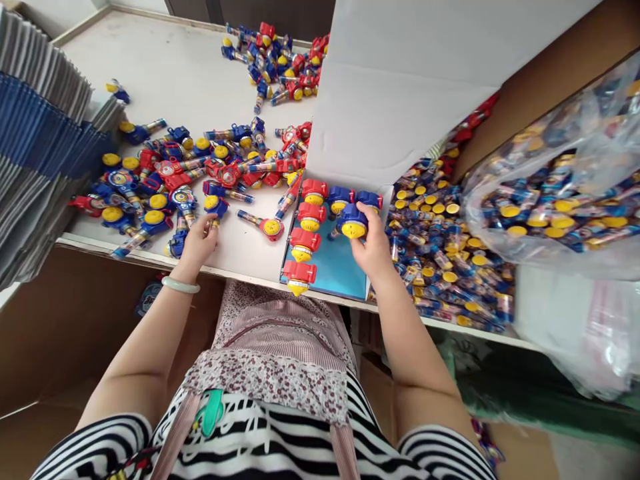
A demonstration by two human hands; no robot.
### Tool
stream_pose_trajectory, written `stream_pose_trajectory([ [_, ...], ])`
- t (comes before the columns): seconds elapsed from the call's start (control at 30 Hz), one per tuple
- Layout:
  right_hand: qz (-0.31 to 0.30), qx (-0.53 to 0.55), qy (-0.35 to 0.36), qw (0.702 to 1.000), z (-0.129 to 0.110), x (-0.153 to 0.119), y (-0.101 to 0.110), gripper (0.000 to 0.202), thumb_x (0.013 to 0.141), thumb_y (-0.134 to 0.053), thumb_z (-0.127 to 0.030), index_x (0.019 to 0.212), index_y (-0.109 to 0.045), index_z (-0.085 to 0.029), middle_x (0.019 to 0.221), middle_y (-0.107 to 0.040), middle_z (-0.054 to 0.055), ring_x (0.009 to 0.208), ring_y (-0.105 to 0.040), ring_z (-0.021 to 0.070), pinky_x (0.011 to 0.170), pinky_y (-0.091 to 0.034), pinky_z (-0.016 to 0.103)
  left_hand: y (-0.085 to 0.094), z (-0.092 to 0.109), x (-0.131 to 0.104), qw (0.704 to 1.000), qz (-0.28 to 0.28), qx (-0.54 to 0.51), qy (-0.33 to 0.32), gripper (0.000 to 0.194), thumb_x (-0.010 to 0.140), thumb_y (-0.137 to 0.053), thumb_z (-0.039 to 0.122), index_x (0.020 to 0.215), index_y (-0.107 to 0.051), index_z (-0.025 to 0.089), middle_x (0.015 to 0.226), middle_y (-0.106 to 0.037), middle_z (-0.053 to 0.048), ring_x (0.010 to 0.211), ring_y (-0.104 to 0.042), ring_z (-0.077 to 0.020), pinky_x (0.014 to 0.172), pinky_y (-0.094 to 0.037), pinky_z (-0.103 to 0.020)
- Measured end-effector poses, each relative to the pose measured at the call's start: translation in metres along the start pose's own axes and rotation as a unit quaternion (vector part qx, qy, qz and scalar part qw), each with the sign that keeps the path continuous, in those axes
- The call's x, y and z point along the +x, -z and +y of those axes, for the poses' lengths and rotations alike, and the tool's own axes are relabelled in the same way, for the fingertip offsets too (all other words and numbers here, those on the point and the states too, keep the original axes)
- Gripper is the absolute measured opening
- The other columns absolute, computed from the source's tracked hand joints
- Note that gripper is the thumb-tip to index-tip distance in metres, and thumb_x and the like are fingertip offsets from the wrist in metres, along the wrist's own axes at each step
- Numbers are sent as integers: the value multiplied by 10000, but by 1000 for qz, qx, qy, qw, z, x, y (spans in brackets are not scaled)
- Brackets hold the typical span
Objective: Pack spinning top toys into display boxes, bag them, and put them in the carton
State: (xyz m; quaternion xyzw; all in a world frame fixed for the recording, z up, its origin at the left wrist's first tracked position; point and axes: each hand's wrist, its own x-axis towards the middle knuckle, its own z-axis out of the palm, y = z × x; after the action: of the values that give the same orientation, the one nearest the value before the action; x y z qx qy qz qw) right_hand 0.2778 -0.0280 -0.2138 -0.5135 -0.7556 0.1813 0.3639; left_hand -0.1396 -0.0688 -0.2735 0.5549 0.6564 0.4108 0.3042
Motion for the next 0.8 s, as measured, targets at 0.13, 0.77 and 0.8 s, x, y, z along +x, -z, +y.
stream_pose_trajectory([
  [0.13,-53,21,-19,998,5,0,-13,625,869,-490,-184,1486,-415,-249,1478,-550,98,1296,-598,300,1091,-522,493,-6,34,-13,991,82,-100,-35,337,935,-584,412,1215,-510,239,869,-483,17,546,-480,-45,478,-371,-208],
  [0.77,236,59,65,968,25,-21,63,793,703,-843,-438,1340,-408,-254,1338,-496,133,1247,-577,301,1076,-508,529,30,71,45,943,146,292,-70,472,819,-741,346,1166,-526,110,1060,-607,-131,1027,-587,-287,990,-489,-519],
  [0.8,228,27,64,971,35,-24,62,768,709,-833,-420,1331,-422,-236,1319,-511,137,1238,-583,301,1084,-497,534,43,54,47,924,142,354,-7,472,802,-745,339,1143,-527,94,1120,-604,-171,1094,-569,-333,1013,-462,-559],
])
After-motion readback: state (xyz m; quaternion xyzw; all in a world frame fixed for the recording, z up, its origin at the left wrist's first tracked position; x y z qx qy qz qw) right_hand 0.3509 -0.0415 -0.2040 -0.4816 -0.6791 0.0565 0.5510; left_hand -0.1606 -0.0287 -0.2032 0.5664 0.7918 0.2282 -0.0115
